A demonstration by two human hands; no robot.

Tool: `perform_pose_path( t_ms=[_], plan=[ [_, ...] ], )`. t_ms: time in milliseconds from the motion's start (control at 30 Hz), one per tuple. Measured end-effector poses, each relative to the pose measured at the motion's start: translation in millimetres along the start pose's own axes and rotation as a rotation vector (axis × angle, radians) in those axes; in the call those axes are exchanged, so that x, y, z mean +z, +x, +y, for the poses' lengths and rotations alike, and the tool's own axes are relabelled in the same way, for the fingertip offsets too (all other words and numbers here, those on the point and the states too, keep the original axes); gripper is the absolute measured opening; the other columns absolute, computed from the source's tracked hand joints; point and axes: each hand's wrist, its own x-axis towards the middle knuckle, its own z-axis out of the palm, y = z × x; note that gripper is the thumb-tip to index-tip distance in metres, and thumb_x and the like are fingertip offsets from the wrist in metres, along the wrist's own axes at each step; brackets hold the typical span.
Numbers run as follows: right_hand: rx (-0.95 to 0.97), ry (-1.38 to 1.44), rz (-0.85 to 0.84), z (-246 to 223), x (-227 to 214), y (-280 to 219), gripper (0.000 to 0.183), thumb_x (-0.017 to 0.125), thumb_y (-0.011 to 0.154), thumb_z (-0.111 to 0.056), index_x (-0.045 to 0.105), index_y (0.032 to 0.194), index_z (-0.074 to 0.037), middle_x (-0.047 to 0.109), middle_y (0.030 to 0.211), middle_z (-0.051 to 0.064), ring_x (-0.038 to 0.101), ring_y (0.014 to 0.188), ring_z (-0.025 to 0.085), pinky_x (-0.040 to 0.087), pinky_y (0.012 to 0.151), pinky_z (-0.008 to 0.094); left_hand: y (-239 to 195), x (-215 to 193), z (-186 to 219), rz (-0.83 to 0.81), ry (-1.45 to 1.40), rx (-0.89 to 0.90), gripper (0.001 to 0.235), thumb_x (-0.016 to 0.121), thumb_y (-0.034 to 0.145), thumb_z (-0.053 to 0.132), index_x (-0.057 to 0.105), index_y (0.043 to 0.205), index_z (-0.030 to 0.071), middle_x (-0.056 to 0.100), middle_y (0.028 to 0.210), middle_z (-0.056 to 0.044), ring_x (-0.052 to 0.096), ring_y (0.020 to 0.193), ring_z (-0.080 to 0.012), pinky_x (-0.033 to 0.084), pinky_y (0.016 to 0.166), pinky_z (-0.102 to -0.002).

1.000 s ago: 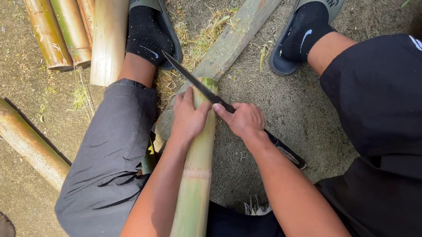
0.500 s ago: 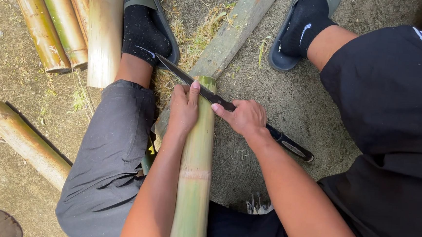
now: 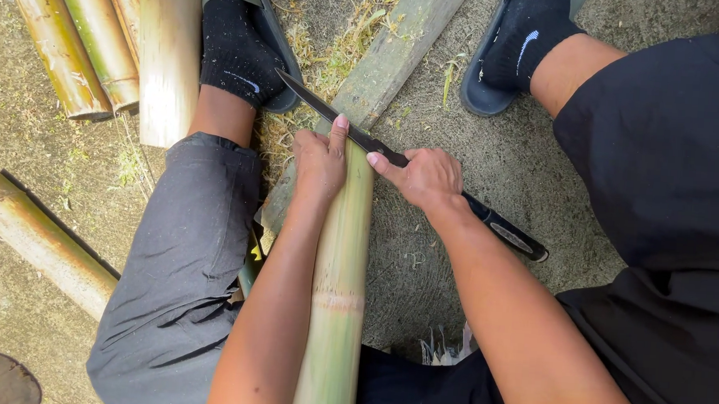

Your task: The recorder is scraping and cutting bamboo poles using a large knife or machete outdoors.

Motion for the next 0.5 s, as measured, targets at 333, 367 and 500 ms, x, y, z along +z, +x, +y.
perform_pose_path(
  t_ms=[333, 367, 500],
  plan=[
    [0.000, 0.156, -0.003, -19, 20, -20, 0.080, 0.052, 0.078, -0.087, 0.080, 0.087, -0.012, 0.071, 0.075, 0.019, 0.070, 0.084, 0.041, 0.053, 0.080, 0.053, -34, -47, 13, -0.370, -0.082, -0.145, 0.111, 0.070, 0.073, 0.077, 0.043, 0.132, -0.014, 0.068, 0.112, -0.032, 0.071, 0.105, -0.0352, 0.056, 0.092, -0.042],
    [-0.047, 0.179, 0.035, -16, 25, -24, 0.079, 0.052, 0.081, -0.085, 0.080, 0.087, -0.012, 0.071, 0.073, 0.020, 0.069, 0.081, 0.042, 0.052, 0.080, 0.053, -40, -52, 14, -0.451, -0.142, -0.109, 0.121, 0.079, 0.061, 0.073, 0.039, 0.134, -0.014, 0.068, 0.112, -0.029, 0.073, 0.103, -0.0329, 0.060, 0.087, -0.041],
    [-0.197, 0.258, 0.063, -3, 30, -19, 0.076, 0.048, 0.085, -0.081, 0.078, 0.099, -0.012, 0.069, 0.073, 0.021, 0.067, 0.078, 0.043, 0.051, 0.074, 0.054, -38, -56, 15, -0.485, -0.234, -0.172, 0.122, 0.084, 0.055, 0.065, 0.037, 0.138, -0.011, 0.071, 0.112, -0.026, 0.075, 0.099, -0.0311, 0.061, 0.083, -0.042]
  ],
)
